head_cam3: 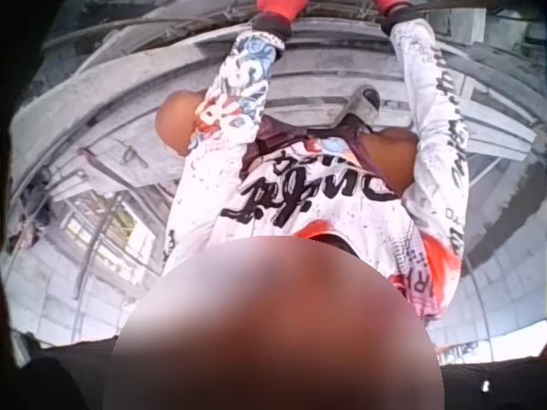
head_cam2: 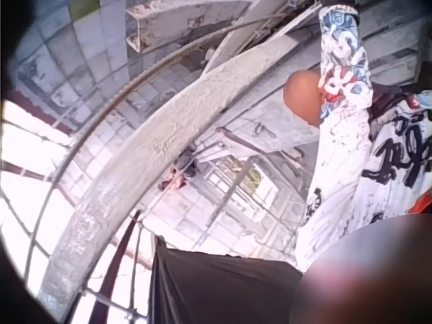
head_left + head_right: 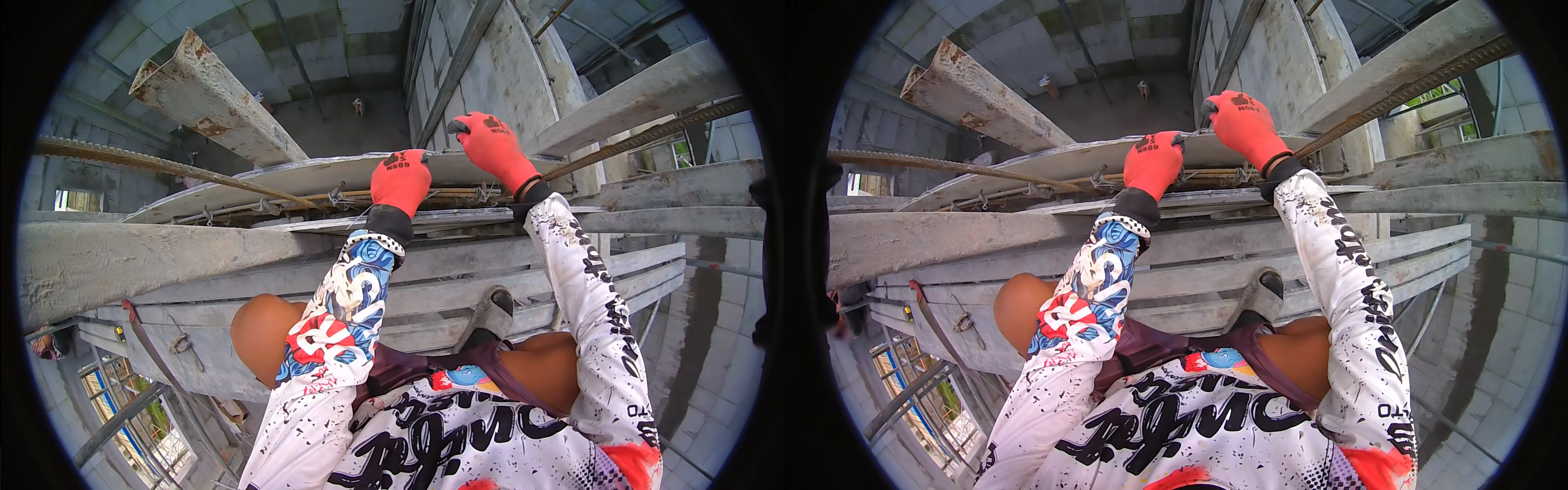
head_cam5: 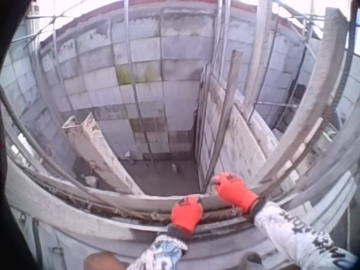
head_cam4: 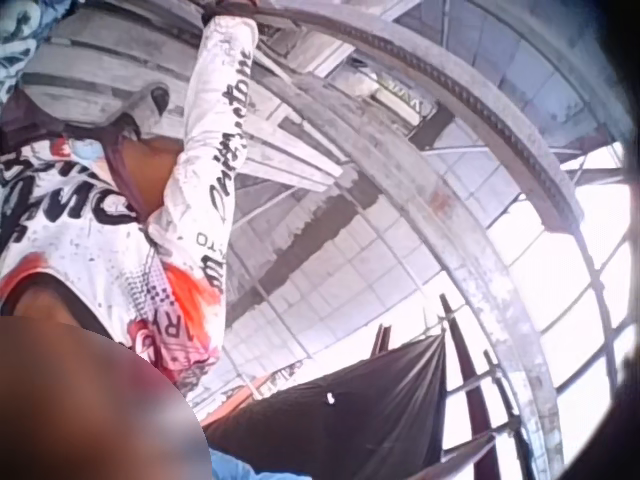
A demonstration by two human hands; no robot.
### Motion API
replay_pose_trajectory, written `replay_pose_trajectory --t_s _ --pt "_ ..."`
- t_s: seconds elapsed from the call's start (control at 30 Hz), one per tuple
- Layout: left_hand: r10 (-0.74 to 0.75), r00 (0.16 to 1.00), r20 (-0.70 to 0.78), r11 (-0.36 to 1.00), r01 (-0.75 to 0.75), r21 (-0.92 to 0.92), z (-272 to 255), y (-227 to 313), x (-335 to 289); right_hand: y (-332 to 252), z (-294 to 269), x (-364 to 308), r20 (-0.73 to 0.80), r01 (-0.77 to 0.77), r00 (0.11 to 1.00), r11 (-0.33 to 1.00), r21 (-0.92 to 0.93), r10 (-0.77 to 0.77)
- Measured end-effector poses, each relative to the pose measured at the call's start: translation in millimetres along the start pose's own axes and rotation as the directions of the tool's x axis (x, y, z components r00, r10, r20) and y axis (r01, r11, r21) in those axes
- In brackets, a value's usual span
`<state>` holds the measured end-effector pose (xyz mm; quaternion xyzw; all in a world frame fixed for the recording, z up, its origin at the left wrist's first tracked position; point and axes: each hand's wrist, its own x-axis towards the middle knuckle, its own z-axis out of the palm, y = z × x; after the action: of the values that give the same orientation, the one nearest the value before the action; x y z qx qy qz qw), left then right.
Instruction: The person works on a metal scaffolding structure, positioning and securing metal beams with wire ties. They use pliers and a hammer to tighten and adjust the connections while moving along the scaffolding.
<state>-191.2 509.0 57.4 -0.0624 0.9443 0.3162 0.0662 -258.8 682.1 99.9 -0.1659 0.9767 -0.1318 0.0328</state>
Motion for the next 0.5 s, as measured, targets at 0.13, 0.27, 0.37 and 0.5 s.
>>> replay_pose_trajectory --t_s 0.13,0.27,0.37,0.5 --pt "0.084 0.995 -0.061 0.992 -0.078 0.099 4 -7 1 7 10 -3 0.099 0.190 0.978 0.981 -0.038 -0.186" --pt "0.141 0.978 -0.153 0.983 -0.120 0.138 10 -9 -3 8 15 -4 0.069 0.227 0.971 0.973 0.046 -0.230" --pt "0.108 0.988 -0.111 0.980 -0.087 0.182 8 -3 -2 16 13 -6 0.128 0.222 0.966 0.975 0.021 -0.223" --pt "-0.006 0.998 -0.055 0.992 0.013 0.123 1 -4 3 10 6 -8 0.267 0.276 0.929 0.960 -0.043 -0.255"
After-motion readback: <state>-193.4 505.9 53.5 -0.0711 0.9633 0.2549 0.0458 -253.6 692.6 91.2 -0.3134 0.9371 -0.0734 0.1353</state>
